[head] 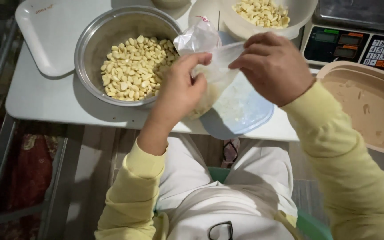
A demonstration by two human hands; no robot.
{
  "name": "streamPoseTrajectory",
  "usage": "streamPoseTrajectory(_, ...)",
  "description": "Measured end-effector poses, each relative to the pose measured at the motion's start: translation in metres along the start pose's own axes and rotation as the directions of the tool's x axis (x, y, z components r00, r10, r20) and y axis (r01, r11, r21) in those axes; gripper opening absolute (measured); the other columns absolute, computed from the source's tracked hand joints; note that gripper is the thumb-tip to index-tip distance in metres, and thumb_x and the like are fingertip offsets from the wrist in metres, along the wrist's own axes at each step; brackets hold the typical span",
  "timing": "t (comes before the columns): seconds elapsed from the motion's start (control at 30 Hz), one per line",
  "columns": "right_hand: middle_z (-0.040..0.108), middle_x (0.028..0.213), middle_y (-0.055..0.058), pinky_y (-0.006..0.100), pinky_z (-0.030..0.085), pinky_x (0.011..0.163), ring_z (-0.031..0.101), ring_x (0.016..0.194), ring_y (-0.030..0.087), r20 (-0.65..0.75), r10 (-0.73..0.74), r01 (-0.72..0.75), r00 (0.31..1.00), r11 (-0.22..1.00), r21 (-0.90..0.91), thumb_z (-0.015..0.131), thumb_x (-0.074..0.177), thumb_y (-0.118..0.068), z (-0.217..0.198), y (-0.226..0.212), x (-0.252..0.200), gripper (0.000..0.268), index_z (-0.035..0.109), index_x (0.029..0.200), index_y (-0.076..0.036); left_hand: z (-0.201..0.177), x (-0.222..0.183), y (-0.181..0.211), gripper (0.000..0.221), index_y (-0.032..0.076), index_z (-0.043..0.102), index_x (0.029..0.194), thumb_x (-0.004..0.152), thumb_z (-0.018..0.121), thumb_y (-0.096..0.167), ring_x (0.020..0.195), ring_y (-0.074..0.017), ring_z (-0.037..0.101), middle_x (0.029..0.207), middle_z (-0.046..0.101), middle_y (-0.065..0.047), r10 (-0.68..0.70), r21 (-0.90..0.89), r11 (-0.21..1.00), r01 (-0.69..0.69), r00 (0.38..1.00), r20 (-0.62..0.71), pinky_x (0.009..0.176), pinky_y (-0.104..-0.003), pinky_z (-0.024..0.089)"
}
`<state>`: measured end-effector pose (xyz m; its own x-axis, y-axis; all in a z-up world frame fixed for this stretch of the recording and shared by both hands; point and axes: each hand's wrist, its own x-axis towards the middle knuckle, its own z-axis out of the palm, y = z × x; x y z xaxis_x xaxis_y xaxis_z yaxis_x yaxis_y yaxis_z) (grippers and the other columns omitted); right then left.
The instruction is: The person puts peeled garlic cloves into plastic bags from a large metal bowl and a white bowl, then places some of the bags into a silver pot.
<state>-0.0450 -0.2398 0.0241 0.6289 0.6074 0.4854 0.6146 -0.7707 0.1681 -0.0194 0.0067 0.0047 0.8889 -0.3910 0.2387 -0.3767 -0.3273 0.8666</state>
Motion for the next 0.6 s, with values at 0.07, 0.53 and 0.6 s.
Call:
streamPoseTrajectory(0.07, 0.082, 0.103, 0.007, 0.043, 0.059, 0.094, 0.072, 0.111, 0.031, -0.077, -0.026, 0.024, 0.997, 0.999, -0.022, 0.080, 0.109, -0.008, -0.012, -0.002, 0.001, 0.008, 0.087, 0.109, -0.013, -0.009, -0.002, 0.024, 0.033, 0.006, 0.073, 0.124, 0.095, 0.059, -0.002, 0.056, -0.0034, 0.051, 0.127, 0.075, -0.008, 0.006, -0.028, 1.000, -0.007, 1.000, -0.028, 0.049, -0.017, 0.045)
streamPoseTrajectory(0.53, 0.079, 0.111, 0.020, 0.046, 0.068, 0.082, 0.078, 0.096, 0.033, -0.181, 0.080, -0.057, 0.980, 0.990, 0.130, 0.073, 0.108, 0.003, -0.018, 0.000, -0.008, 0.013, 0.084, 0.111, -0.002, -0.014, 0.011, 0.025, 0.020, 0.005, 0.079, 0.112, 0.096, 0.068, 0.001, 0.067, -0.0119, 0.062, 0.089, 0.075, -0.005, 0.257, 0.084, 0.964, -0.254, 0.966, -0.026, 0.064, -0.029, 0.050)
streamPoseTrajectory(0.6, 0.074, 0.111, 0.023, 0.047, 0.062, 0.092, 0.072, 0.101, 0.038, -0.261, 0.153, -0.078, 0.953, 0.957, 0.278, 0.069, 0.108, 0.017, -0.031, -0.001, -0.005, 0.017, 0.081, 0.115, 0.007, -0.022, 0.008, 0.042, 0.020, -0.001, 0.079, 0.104, 0.094, 0.063, -0.007, 0.094, -0.0211, 0.075, 0.100, 0.078, -0.012, 0.344, 0.066, 0.939, -0.338, 0.933, -0.103, 0.083, -0.031, 0.059)
